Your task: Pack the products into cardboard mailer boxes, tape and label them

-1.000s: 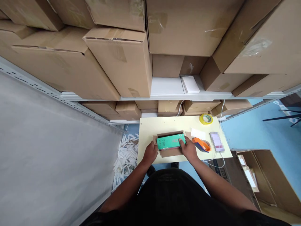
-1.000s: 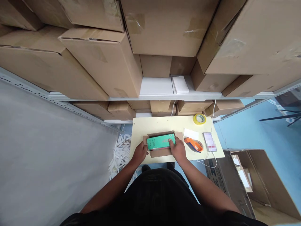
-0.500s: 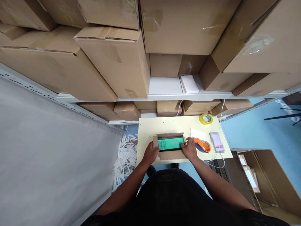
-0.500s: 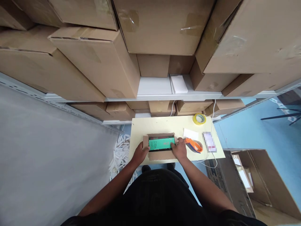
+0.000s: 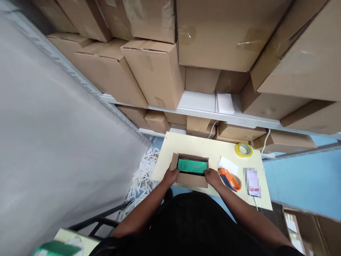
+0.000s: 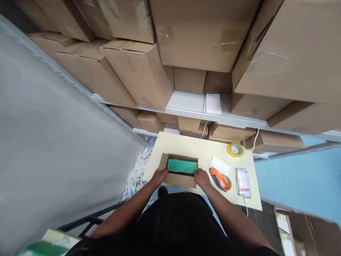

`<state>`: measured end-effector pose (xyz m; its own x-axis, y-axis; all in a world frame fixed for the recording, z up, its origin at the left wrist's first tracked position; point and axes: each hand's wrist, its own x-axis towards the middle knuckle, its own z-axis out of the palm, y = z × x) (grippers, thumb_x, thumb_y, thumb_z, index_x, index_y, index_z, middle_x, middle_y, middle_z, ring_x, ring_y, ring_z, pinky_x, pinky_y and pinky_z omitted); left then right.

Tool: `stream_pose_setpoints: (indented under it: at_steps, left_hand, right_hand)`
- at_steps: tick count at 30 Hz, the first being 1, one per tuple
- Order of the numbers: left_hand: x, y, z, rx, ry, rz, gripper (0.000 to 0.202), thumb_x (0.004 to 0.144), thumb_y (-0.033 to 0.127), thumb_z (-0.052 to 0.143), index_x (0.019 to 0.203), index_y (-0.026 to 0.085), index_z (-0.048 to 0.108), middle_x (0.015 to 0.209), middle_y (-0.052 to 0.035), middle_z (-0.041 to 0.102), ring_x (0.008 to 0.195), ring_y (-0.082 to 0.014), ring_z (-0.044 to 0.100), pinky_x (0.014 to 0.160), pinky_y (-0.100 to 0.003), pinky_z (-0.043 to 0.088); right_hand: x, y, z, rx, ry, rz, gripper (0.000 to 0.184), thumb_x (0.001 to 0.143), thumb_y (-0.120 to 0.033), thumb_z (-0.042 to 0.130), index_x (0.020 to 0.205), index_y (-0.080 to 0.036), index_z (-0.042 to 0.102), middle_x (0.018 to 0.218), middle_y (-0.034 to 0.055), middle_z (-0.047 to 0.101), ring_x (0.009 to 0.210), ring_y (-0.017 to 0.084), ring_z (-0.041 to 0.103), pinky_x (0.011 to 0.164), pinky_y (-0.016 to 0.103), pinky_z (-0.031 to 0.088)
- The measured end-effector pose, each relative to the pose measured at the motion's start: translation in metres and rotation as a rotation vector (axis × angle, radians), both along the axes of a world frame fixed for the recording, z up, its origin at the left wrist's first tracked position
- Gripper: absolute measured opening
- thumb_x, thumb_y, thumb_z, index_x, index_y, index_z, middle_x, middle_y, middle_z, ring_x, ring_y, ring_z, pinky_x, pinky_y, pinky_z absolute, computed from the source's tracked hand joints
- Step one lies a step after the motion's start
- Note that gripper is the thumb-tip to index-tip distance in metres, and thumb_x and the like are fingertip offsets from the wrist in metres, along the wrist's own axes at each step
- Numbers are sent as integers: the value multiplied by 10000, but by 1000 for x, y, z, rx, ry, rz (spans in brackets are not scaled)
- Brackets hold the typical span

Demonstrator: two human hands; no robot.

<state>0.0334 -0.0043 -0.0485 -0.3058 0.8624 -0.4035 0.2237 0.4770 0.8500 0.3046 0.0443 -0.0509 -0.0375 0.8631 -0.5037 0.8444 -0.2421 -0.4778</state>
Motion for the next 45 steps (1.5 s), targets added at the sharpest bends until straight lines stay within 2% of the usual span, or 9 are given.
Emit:
stream_pose_setpoints:
  at_steps: [5, 9, 16, 22, 28, 33, 37, 41, 45]
  left_hand:
    - [29, -39, 21, 68, -39, 208, 467, 820, 403, 673, 1212, 148, 665, 1236, -138, 734, 1200, -309, 662, 1084, -475, 482]
    - [40, -82, 44, 77, -69, 411, 495, 811, 450, 689, 1196, 140, 667, 1226, -145, 737, 1186, -314, 666, 1039, -461, 511]
    - [40, -184, 81, 91, -45, 829, 525, 842, 483, 679, 1239, 141, 672, 1252, -139, 734, 1218, -331, 652, 1051, -446, 496]
    - [43, -298, 106, 222, 53, 980, 572, 877, 562, 638, 1272, 148, 660, 1319, -147, 700, 1278, -324, 613, 1093, -437, 465]
    - [42, -445, 120, 394, 204, 922, 537, 940, 537, 575, 1346, 186, 613, 1384, -144, 641, 1271, -297, 600, 1055, -421, 490]
    - [40, -573, 129, 338, 348, 994, 360, 948, 420, 579, 1205, 189, 681, 1234, -120, 709, 1153, -258, 661, 1028, -403, 503]
    - [39, -663, 141, 277, 384, 1106, 247, 917, 347, 592, 1066, 195, 716, 1092, -83, 755, 1010, -223, 708, 941, -363, 543]
    - [33, -730, 153, 224, 481, 1231, 229, 916, 333, 567, 1014, 201, 726, 1031, -64, 766, 960, -216, 708, 890, -349, 548]
    - [13, -776, 166, 175, 580, 1320, 217, 910, 315, 564, 998, 209, 732, 1013, -52, 767, 933, -202, 705, 871, -326, 546]
  right_hand:
    - [13, 27, 20, -10, -14, 238, 386, 992, -415, 423, 858, -194, 710, 951, 171, 763, 936, 316, 709, 738, 360, 448]
    - [-5, 39, 48, 11, -38, 465, 374, 983, -385, 415, 870, -188, 712, 951, 163, 757, 929, 306, 698, 718, 343, 422]
    - [-71, -1, 84, 45, 14, 854, 308, 948, -329, 433, 905, -169, 693, 960, 139, 743, 915, 261, 675, 701, 293, 396]
    - [-135, -74, 95, 102, 92, 1046, 309, 926, -319, 405, 849, -181, 671, 928, 127, 739, 897, 249, 669, 701, 277, 411]
    - [-189, -183, 109, 166, 203, 1116, 326, 879, -370, 410, 789, -194, 669, 872, 117, 739, 856, 245, 668, 700, 279, 422]
    - [-217, -280, 127, 194, 279, 1119, 372, 817, -443, 407, 748, -195, 676, 790, 114, 728, 802, 263, 659, 651, 303, 412]
    - [-233, -341, 136, 189, 308, 1155, 397, 780, -484, 406, 717, -197, 673, 767, 109, 730, 800, 277, 664, 655, 314, 427]
    - [-252, -382, 138, 188, 237, 1252, 404, 769, -504, 405, 697, -206, 669, 737, 106, 725, 786, 285, 667, 652, 322, 433]
    - [-275, -412, 135, 167, 163, 1322, 399, 765, -517, 406, 700, -212, 656, 751, 114, 734, 794, 289, 674, 644, 322, 437]
